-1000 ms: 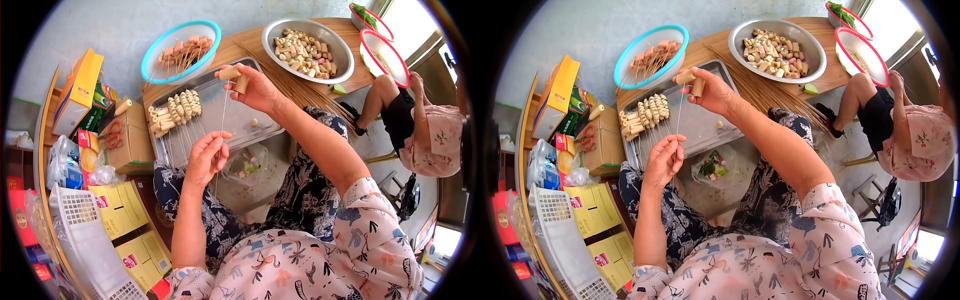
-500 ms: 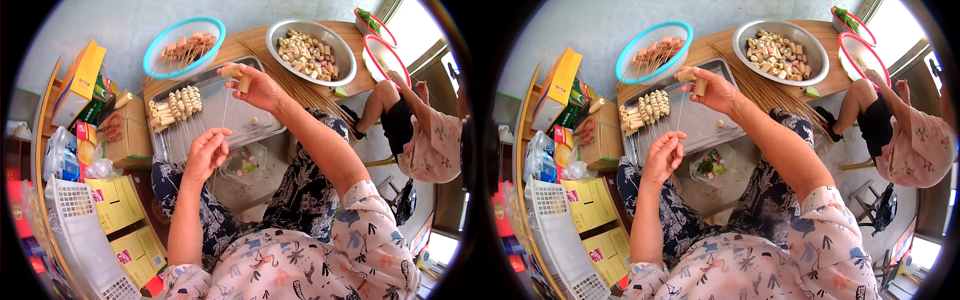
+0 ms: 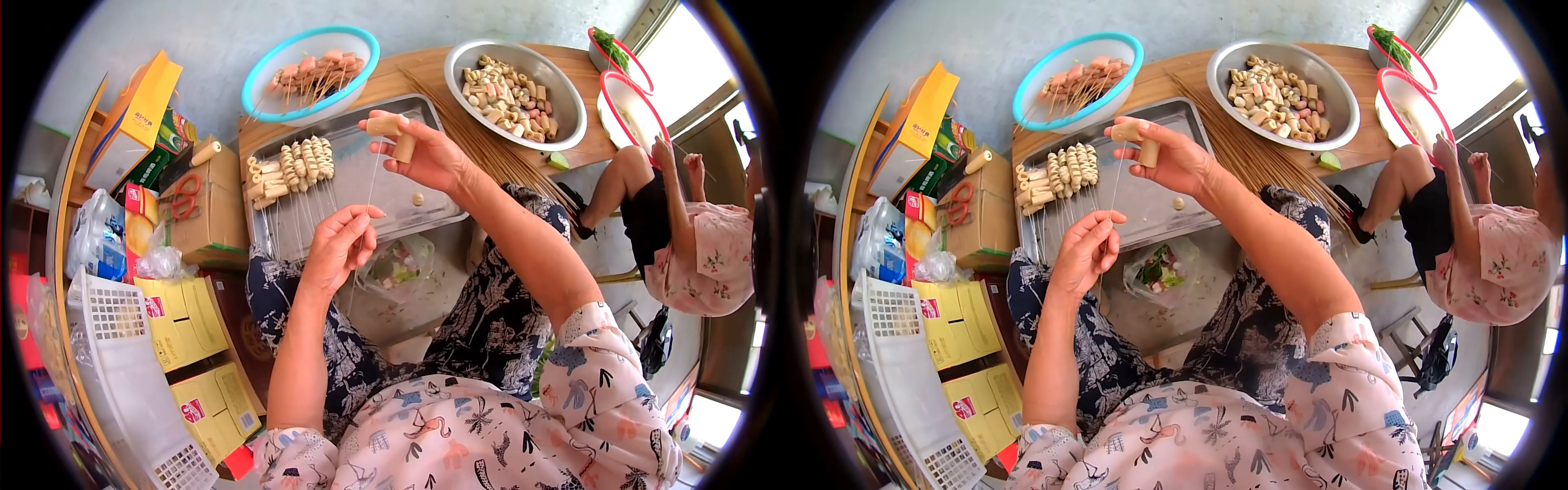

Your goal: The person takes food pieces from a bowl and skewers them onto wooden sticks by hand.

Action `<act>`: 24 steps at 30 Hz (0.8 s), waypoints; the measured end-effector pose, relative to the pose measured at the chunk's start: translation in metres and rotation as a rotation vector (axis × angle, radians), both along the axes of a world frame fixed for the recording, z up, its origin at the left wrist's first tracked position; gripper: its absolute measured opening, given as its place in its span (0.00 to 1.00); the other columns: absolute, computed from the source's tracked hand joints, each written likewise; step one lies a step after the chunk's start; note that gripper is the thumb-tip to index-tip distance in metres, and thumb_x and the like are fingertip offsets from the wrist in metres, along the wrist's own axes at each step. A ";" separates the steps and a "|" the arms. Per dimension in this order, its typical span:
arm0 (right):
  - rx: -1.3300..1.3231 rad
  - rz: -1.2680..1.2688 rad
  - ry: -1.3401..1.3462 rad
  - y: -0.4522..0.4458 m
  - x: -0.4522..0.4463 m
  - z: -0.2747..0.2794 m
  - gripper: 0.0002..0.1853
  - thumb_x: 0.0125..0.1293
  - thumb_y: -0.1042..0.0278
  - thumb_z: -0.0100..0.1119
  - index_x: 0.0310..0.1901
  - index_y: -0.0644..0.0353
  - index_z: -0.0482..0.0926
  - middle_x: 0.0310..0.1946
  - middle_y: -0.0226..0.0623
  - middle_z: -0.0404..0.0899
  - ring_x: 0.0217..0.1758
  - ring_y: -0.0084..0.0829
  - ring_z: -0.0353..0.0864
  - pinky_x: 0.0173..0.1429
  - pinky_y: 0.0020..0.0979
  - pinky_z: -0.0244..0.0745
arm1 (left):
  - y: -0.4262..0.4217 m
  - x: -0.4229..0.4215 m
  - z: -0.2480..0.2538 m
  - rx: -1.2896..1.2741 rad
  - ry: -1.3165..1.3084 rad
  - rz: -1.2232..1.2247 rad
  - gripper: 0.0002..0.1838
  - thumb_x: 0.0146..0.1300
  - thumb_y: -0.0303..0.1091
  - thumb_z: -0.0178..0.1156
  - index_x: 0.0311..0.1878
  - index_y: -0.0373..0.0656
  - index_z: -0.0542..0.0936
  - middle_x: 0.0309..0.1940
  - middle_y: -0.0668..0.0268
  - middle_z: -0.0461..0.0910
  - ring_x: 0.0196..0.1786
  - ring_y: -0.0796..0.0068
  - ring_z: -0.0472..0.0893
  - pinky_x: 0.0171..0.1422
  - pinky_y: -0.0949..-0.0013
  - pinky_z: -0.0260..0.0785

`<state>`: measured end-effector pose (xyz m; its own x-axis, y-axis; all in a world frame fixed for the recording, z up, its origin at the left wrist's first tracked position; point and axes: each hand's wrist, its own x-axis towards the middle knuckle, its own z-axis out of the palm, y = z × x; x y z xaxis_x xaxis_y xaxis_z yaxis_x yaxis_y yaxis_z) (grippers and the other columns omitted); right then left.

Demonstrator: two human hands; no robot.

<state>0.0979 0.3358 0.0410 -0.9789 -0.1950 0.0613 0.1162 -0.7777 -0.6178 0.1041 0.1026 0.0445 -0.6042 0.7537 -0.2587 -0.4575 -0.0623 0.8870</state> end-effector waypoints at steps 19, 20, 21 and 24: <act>0.310 0.147 -0.105 -0.019 0.007 -0.013 0.33 0.62 0.48 0.60 0.64 0.59 0.65 0.57 0.39 0.72 0.51 0.27 0.73 0.44 0.27 0.69 | -0.001 -0.006 -0.007 0.060 0.006 0.113 0.12 0.71 0.37 0.51 0.49 0.40 0.76 0.22 0.72 0.73 0.19 0.86 0.68 0.18 0.84 0.53; 0.309 0.113 -0.126 -0.014 0.003 -0.018 0.31 0.63 0.45 0.58 0.60 0.60 0.68 0.53 0.38 0.74 0.48 0.27 0.74 0.40 0.26 0.68 | -0.001 -0.006 -0.007 0.058 0.004 0.113 0.12 0.71 0.37 0.51 0.49 0.40 0.76 0.22 0.72 0.73 0.19 0.86 0.68 0.18 0.84 0.53; 0.308 0.113 -0.127 -0.009 0.001 -0.024 0.31 0.63 0.45 0.58 0.60 0.60 0.68 0.53 0.38 0.74 0.48 0.27 0.74 0.40 0.26 0.68 | -0.002 -0.006 -0.007 0.054 0.010 0.114 0.13 0.71 0.37 0.51 0.50 0.40 0.76 0.22 0.72 0.73 0.19 0.86 0.68 0.18 0.84 0.53; 0.160 -0.183 -0.402 0.007 -0.005 -0.038 0.25 0.66 0.43 0.52 0.50 0.59 0.72 0.47 0.39 0.76 0.47 0.32 0.76 0.41 0.28 0.69 | -0.002 -0.006 -0.006 0.039 0.023 0.114 0.13 0.71 0.37 0.51 0.52 0.40 0.75 0.22 0.72 0.72 0.19 0.87 0.68 0.18 0.85 0.53</act>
<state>0.0926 0.3424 0.0034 -0.9379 0.0066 -0.3469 0.2411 -0.7065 -0.6653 0.0985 0.1004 0.0380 -0.6919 0.6889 -0.2160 -0.4254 -0.1472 0.8930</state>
